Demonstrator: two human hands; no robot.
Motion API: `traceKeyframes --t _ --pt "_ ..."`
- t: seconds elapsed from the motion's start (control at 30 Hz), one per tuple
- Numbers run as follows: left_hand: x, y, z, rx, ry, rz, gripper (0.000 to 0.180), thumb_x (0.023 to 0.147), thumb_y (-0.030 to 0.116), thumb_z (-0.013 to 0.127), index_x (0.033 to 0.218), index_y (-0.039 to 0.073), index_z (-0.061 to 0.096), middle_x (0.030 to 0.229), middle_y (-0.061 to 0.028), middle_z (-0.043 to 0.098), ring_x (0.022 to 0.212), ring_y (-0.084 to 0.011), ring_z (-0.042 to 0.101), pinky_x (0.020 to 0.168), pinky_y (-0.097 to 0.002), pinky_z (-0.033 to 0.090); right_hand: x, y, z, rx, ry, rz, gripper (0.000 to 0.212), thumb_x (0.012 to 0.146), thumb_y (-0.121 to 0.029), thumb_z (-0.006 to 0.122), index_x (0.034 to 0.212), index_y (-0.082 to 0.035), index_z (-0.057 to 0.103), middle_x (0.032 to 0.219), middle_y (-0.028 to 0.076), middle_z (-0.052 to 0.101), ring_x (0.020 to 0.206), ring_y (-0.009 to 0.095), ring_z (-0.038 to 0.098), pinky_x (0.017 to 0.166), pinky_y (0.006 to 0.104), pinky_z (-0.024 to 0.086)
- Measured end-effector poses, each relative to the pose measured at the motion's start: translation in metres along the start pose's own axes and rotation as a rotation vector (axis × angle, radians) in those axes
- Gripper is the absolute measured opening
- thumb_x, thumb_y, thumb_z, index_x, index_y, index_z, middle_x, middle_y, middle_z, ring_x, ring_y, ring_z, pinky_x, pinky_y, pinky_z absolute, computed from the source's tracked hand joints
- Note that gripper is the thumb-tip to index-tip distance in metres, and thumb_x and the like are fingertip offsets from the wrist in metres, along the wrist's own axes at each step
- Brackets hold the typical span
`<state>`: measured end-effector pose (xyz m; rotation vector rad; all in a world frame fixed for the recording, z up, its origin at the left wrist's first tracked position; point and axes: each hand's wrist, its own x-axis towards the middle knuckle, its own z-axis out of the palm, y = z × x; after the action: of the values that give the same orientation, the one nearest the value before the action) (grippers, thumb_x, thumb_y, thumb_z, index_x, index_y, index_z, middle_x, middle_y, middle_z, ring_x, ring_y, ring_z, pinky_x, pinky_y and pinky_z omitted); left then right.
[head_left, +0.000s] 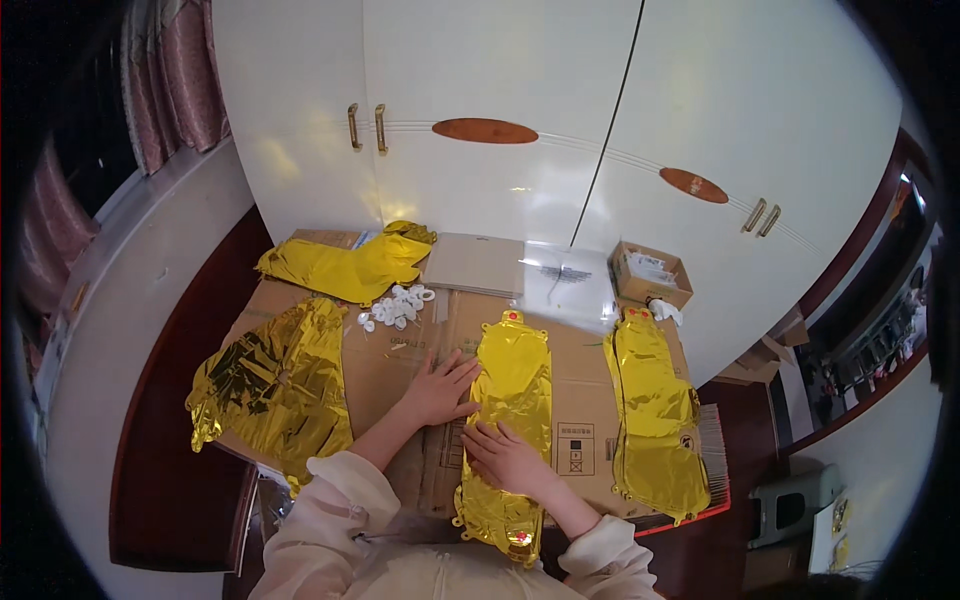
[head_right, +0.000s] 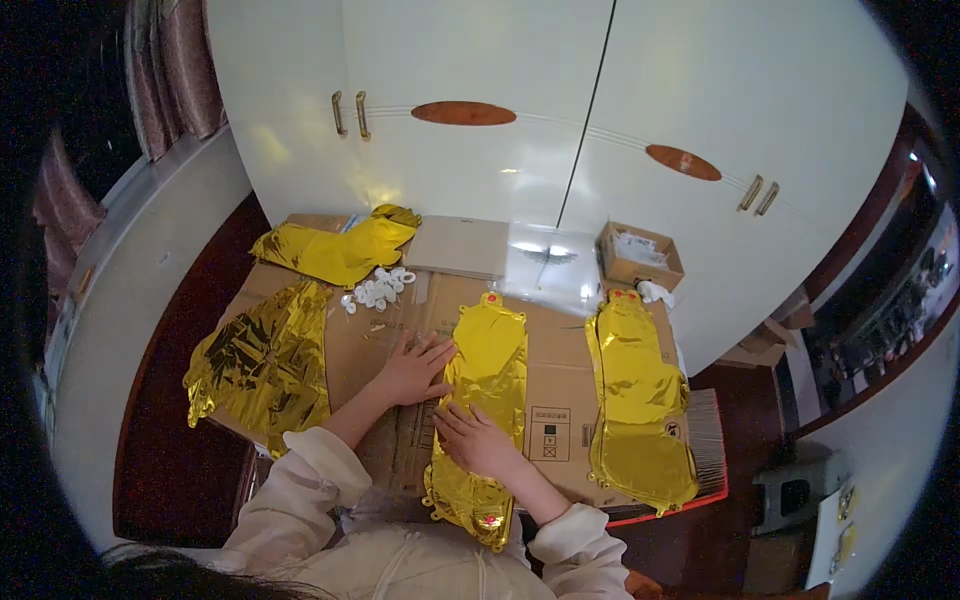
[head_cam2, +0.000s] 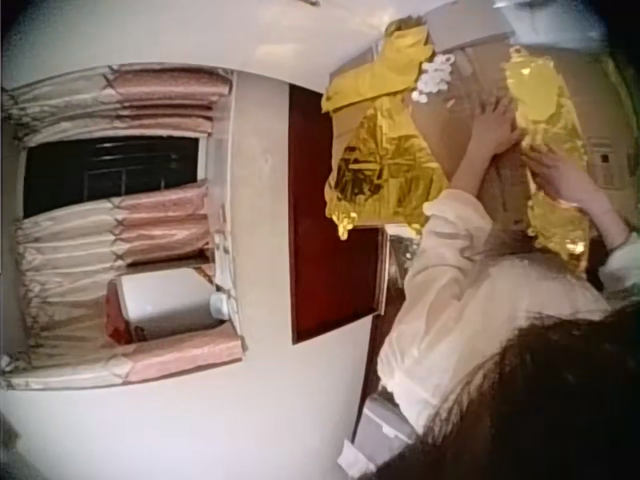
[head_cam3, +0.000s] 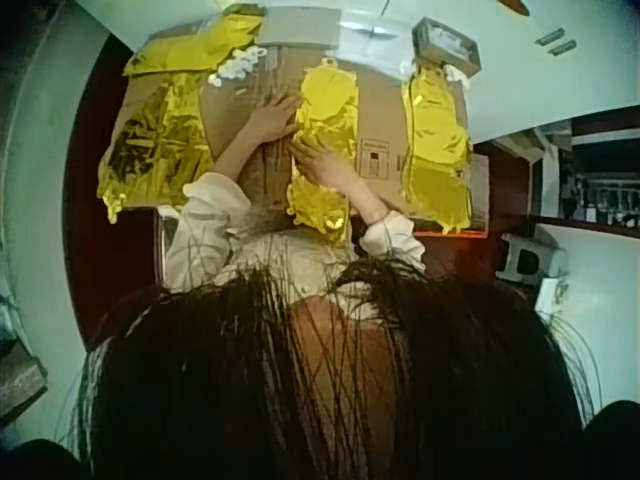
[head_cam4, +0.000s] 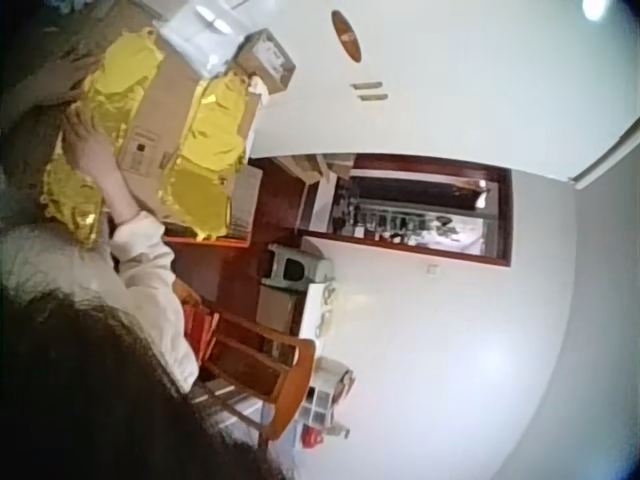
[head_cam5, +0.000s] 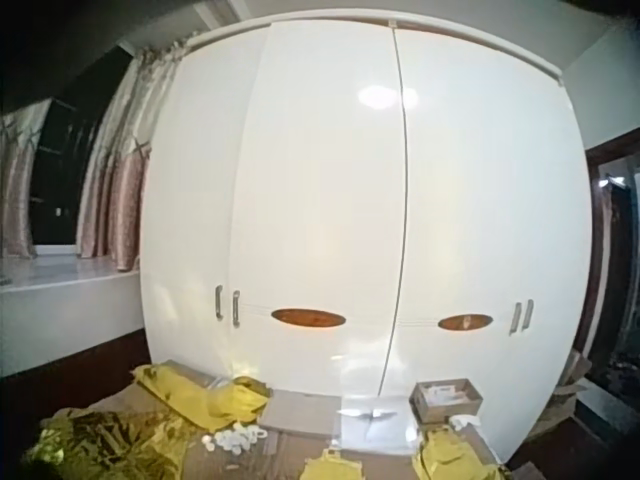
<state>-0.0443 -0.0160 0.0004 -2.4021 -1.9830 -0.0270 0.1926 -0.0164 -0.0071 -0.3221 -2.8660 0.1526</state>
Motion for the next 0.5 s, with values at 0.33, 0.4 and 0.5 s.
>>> traceKeyframes --t 0.33,0.4,0.5 --pt "-0.002 0.000 0.002 -0.078 -0.036 -0.025 0.078 0.094 0.064 0.040 0.153 0.014 0.027 0.159 -0.0031 0.026 0.149 -0.0267 0.019 0.117 -0.0613 0.007 -0.003 -0.012 -0.016 0.002 0.034 0.100 0.051 0.092 -0.030 0.058 0.136 -0.006 0.051 0.140 0.010 0.052 0.134 0.028 0.044 0.112 0.0465 0.031" --pt "-0.002 -0.001 0.001 -0.099 -0.061 -0.035 0.078 0.094 0.064 0.040 0.153 0.014 0.026 0.160 -0.0033 0.025 0.149 -0.0266 0.017 0.117 -0.0610 0.006 -0.007 -0.004 -0.024 0.071 0.086 0.232 0.051 0.091 -0.030 0.059 0.135 -0.005 0.052 0.138 0.012 0.053 0.132 0.031 0.045 0.110 0.0477 0.033" --pt "-0.001 -0.001 -0.002 -0.119 -0.069 -0.031 0.079 0.094 0.062 0.041 0.153 0.012 0.025 0.160 -0.0050 0.023 0.150 -0.0268 0.015 0.117 -0.0611 0.006 -0.015 0.013 -0.028 0.198 0.195 0.403 0.051 0.090 -0.027 0.061 0.135 -0.005 0.051 0.135 0.016 0.054 0.130 0.036 0.046 0.108 0.0502 0.035"
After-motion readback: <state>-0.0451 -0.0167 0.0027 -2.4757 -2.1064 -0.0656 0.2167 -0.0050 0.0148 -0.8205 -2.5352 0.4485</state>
